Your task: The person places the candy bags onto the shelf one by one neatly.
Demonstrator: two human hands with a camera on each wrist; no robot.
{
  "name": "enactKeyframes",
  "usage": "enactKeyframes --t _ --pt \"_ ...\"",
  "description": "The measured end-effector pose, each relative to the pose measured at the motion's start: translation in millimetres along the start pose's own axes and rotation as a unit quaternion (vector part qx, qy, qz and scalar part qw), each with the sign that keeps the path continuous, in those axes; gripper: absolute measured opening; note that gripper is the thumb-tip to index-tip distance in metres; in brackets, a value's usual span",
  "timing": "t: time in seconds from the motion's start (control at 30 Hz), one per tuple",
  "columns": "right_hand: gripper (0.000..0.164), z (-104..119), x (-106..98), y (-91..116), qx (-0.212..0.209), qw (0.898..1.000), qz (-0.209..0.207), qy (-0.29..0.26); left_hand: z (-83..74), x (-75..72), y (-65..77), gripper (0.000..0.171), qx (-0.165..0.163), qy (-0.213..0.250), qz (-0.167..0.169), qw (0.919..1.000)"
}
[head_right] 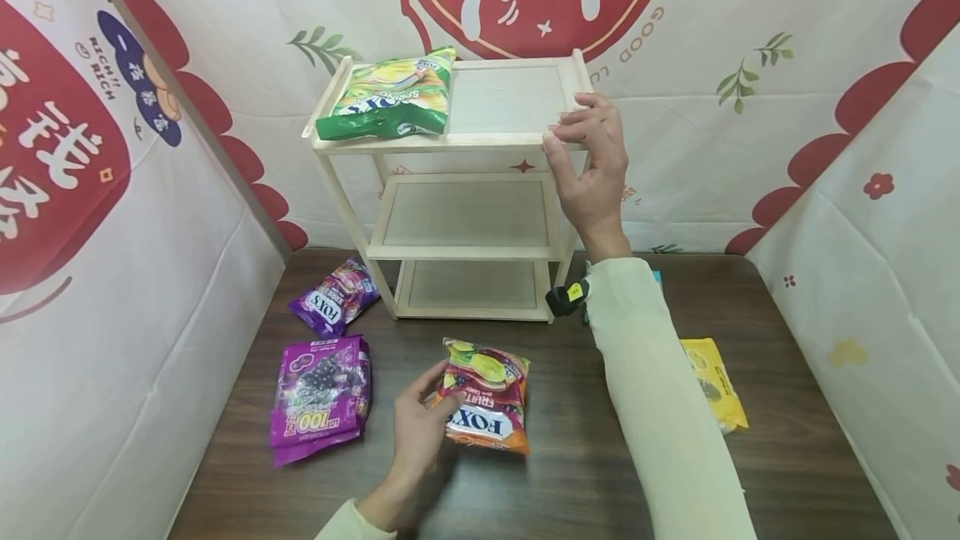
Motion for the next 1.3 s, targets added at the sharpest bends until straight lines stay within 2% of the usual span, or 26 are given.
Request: enactKeyframes --t 0.2,0.43,0.7,0.83,1.07,1.3 --pt "0.023 0 -1 0 0.002 1.000 0.000 0.000 -24.9 2.0 3.8 0.052 0.029 0.034 0.013 0.9989" --pt "0.023 0 -1 0 -0.003 1.000 0.001 0.002 -48.7 2.7 6.4 0.051 0.081 0.052 0.027 0.9950" --pt "0.023 0 -1 0 -0.005 1.000 0.003 0.005 -70.9 -1.7 -0.5 0.049 0.106 0.077 0.015 0.9913" --pt "0.023 0 -1 0 -0.005 1.000 0.005 0.005 -81.6 -4.0 -5.5 0.049 0.129 0.089 0.006 0.9877" --pt "0.023 0 -1 0 -0.007 1.000 0.003 0.007 -98.8 -7.2 -10.6 0.047 0.171 0.076 -0.008 0.9824" --pt "0.023 0 -1 0 -0.006 1.000 0.002 0.005 -124.1 -6.3 -12.9 0.047 0.218 0.057 -0.011 0.9742"
Point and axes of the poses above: each hand's wrist, its own y-axis away from the middle knuckle, its own x-axis out of the palm, z = x × y, the point moved 5 cm from there along -y, towards the middle knuckle, and after that the axes turned 15 degrees about -z, right-handed, at the moved point
